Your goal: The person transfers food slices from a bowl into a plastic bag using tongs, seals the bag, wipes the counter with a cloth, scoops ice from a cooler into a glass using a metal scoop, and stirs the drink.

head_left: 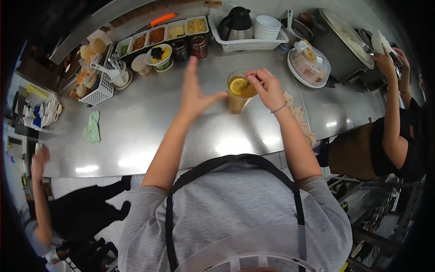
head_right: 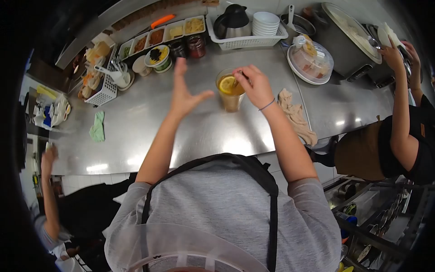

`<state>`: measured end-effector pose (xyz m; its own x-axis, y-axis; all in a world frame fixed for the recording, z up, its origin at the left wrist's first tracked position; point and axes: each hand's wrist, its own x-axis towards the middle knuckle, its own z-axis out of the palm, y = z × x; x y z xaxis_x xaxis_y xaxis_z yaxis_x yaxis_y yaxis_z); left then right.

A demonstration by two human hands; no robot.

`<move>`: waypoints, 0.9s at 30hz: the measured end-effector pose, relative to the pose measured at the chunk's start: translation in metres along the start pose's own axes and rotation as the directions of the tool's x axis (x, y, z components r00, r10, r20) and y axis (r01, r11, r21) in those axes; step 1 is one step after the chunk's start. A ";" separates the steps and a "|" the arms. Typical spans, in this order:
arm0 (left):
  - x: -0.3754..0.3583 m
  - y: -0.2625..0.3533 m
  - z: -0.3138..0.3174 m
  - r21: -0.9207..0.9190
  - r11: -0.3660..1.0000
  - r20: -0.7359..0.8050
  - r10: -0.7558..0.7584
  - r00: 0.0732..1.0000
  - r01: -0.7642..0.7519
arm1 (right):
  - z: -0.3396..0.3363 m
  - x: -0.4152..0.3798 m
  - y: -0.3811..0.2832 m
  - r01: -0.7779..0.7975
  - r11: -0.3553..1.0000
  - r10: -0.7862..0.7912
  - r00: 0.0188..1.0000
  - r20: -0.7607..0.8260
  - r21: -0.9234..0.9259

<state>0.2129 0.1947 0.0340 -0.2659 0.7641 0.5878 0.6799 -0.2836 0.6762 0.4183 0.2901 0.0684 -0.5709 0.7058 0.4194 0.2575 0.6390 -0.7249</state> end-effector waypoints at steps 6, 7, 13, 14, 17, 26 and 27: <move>-0.057 -0.060 -0.108 0.112 0.943 -0.368 -0.254 0.895 0.314 | -0.003 0.014 -0.005 0.080 0.996 -0.085 0.982 0.169 0.033; -0.072 -0.063 -0.119 0.170 0.907 -0.387 -0.298 0.873 0.385 | -0.004 0.014 -0.007 0.050 0.998 -0.057 0.978 0.202 0.037; -0.151 -0.073 -0.145 0.187 0.786 -0.506 -0.436 0.744 0.589 | -0.003 0.011 -0.007 -0.037 0.999 0.036 0.991 0.128 0.008; -0.163 -0.083 -0.145 0.152 0.788 -0.517 -0.451 0.728 0.596 | -0.001 0.011 -0.006 -0.025 1.000 0.024 0.995 0.098 0.006; -0.174 -0.096 -0.140 0.186 0.836 -0.542 -0.350 0.764 0.516 | 0.004 0.008 -0.008 0.068 0.995 -0.064 0.996 0.054 -0.078; -0.169 -0.086 -0.144 0.410 0.725 -0.472 -0.350 0.809 0.554 | 0.008 0.005 -0.025 0.055 0.996 -0.045 0.990 0.131 -0.075; -0.169 -0.085 -0.144 0.424 0.716 -0.469 -0.350 0.811 0.554 | 0.011 0.007 -0.025 0.061 0.996 -0.051 0.989 0.136 -0.072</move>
<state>0.1015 0.0062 -0.0589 -0.7741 0.4466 0.4487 0.6294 0.4663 0.6217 0.3996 0.2754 0.0834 -0.6838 0.6241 0.3779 0.2774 0.7015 -0.6565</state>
